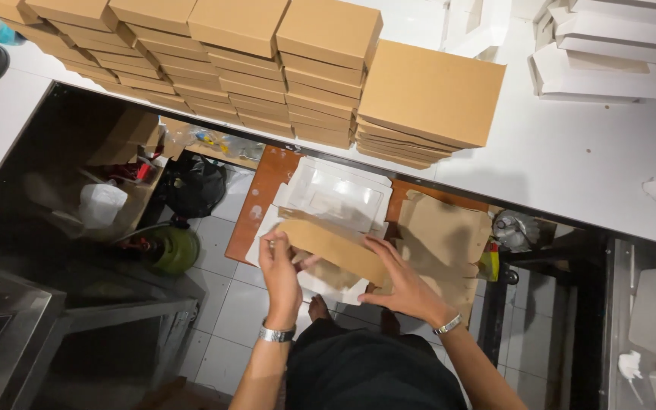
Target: The person repeatedly picks up flat cardboard box blanks, folds the side flaps, and interlocks the tabs to form small rectangular boxes. They place each completed box onto a growing stack on the counter. The process is repeated continuously throughout the clip.
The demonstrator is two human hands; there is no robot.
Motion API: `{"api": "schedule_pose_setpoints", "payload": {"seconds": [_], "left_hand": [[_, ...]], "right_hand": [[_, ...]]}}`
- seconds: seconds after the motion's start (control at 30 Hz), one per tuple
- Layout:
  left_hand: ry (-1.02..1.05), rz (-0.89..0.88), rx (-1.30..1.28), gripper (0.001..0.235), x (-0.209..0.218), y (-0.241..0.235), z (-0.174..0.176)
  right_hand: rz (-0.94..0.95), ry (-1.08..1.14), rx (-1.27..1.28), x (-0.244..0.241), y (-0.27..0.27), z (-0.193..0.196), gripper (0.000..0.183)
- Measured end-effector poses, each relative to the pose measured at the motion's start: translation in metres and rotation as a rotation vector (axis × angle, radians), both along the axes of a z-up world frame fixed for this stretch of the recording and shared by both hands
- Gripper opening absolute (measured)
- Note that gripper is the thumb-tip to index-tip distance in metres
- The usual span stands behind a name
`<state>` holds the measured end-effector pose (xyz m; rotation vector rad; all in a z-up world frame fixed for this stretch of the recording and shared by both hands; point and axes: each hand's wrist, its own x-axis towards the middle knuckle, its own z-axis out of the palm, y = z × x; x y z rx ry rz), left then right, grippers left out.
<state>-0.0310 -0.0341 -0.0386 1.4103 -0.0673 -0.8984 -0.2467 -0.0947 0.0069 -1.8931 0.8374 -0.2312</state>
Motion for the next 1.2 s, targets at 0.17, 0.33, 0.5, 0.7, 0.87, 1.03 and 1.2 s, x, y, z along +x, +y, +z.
{"api": "schedule_pose_setpoints", "payload": {"seconds": [0.17, 0.33, 0.5, 0.7, 0.87, 1.03, 1.2], "left_hand": [[0.196, 0.027, -0.168, 0.028, 0.001, -0.009, 0.011], [0.034, -0.354, -0.205, 0.037, -0.071, 0.002, 0.027], [-0.066, -0.429, -0.193, 0.010, -0.095, -0.003, 0.030], [-0.275, -0.503, -0.182, 0.011, -0.101, -0.005, 0.042], [-0.437, -0.449, -0.100, 0.013, -0.111, -0.008, 0.058], [-0.889, -0.480, 0.036, 0.016, -0.096, -0.003, 0.063], [-0.747, -0.354, 0.025, 0.013, -0.078, -0.003, 0.044]], "right_hand": [[-0.510, -0.332, 0.047, -0.023, 0.008, -0.032, 0.064], [-0.538, -0.399, -0.255, -0.022, 0.003, -0.020, 0.044], [-0.397, -0.476, -0.538, -0.024, -0.006, 0.009, 0.023], [-0.365, -0.447, -0.523, -0.029, -0.009, 0.024, 0.009], [-0.346, -0.376, -0.727, -0.023, -0.009, 0.012, 0.007], [-0.353, -0.367, -0.565, -0.017, -0.011, 0.021, 0.010], [-0.201, -0.331, -0.292, -0.019, -0.016, 0.020, 0.026]]}}
